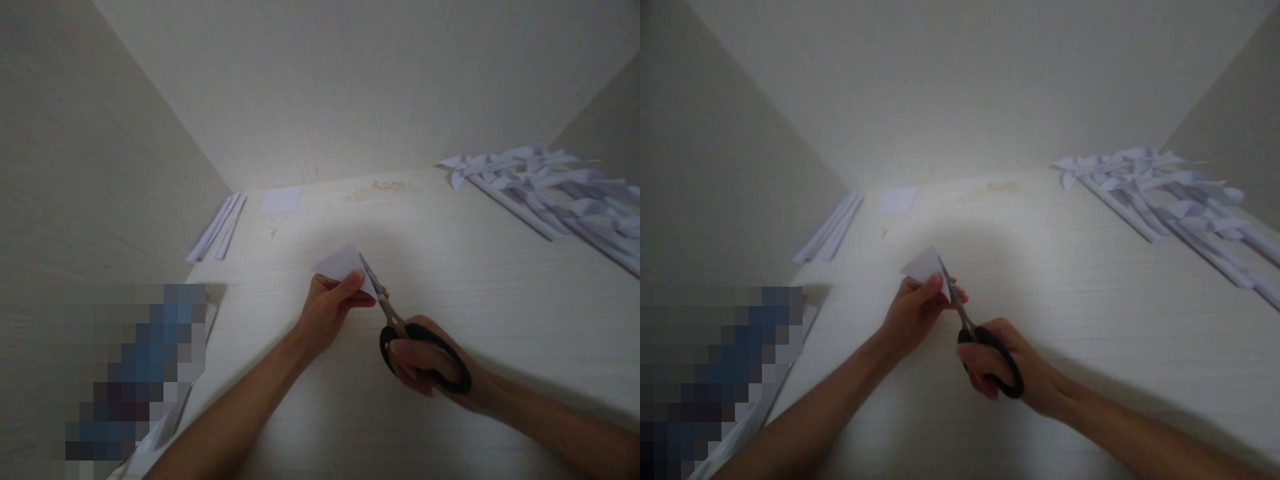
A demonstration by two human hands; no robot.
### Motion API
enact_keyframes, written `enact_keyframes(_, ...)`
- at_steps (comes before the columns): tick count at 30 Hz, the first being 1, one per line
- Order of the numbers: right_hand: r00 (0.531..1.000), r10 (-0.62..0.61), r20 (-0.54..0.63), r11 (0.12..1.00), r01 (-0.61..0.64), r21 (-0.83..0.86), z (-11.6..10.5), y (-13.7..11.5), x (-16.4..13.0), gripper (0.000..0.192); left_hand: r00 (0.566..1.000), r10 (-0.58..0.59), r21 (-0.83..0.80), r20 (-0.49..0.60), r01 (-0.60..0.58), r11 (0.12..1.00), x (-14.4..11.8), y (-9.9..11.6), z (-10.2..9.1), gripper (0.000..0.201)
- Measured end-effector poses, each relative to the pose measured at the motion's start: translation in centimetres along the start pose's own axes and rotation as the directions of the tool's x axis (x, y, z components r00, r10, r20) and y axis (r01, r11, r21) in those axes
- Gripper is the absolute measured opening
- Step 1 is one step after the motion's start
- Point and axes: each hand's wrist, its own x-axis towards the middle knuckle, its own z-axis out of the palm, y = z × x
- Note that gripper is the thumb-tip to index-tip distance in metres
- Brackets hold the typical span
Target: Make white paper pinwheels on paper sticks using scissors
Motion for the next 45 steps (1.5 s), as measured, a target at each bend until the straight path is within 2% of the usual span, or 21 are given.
enact_keyframes(5, 0.999, 0.038, -0.004, 0.999, -0.038, -0.034, 0.3, -0.8, 0.0, 0.044, 0.999, 0.015, -0.026, 0.04, -0.014, 1.0, 0.0, 0.0, -0.1, 0.021)
enact_keyframes(11, 0.996, 0.092, -0.015, 0.992, -0.092, -0.091, 0.7, -1.6, 0.1, 0.046, 1.0, 0.014, 0.011, 0.017, -0.014, 1.0, 0.0, 0.0, -0.2, 0.024)
enact_keyframes(18, 0.998, 0.062, -0.015, 0.998, -0.062, -0.01, 0.5, -1.0, 0.0, 0.042, 1.0, 0.026, 0.039, 0.014, -0.026, 0.999, -0.1, -0.2, -0.1, 0.024)
enact_keyframes(27, 0.998, 0.062, -0.008, 0.994, -0.062, -0.089, 0.6, -1.3, -0.1, 0.045, 0.998, 0.032, 0.009, 0.058, -0.032, 0.999, -0.1, -0.1, 0.0, 0.02)
enact_keyframes(38, 0.992, 0.114, -0.046, 0.991, -0.117, -0.067, 0.8, -1.6, 0.1, 0.044, 0.997, 0.025, -0.037, 0.069, -0.023, 0.999, 0.0, -0.2, 0.0, 0.021)
enact_keyframes(41, 0.99, 0.136, -0.04, 0.988, -0.139, -0.067, 0.9, -1.6, 0.1, 0.043, 0.996, 0.029, -0.054, 0.08, -0.025, 0.998, -0.1, -0.3, 0.0, 0.02)
enact_keyframes(45, 0.995, 0.104, 0.001, 0.994, -0.104, -0.032, 0.5, -1.2, 0.0, 0.044, 0.996, 0.034, -0.087, 0.087, -0.027, 0.996, 0.2, -0.4, -0.3, 0.019)
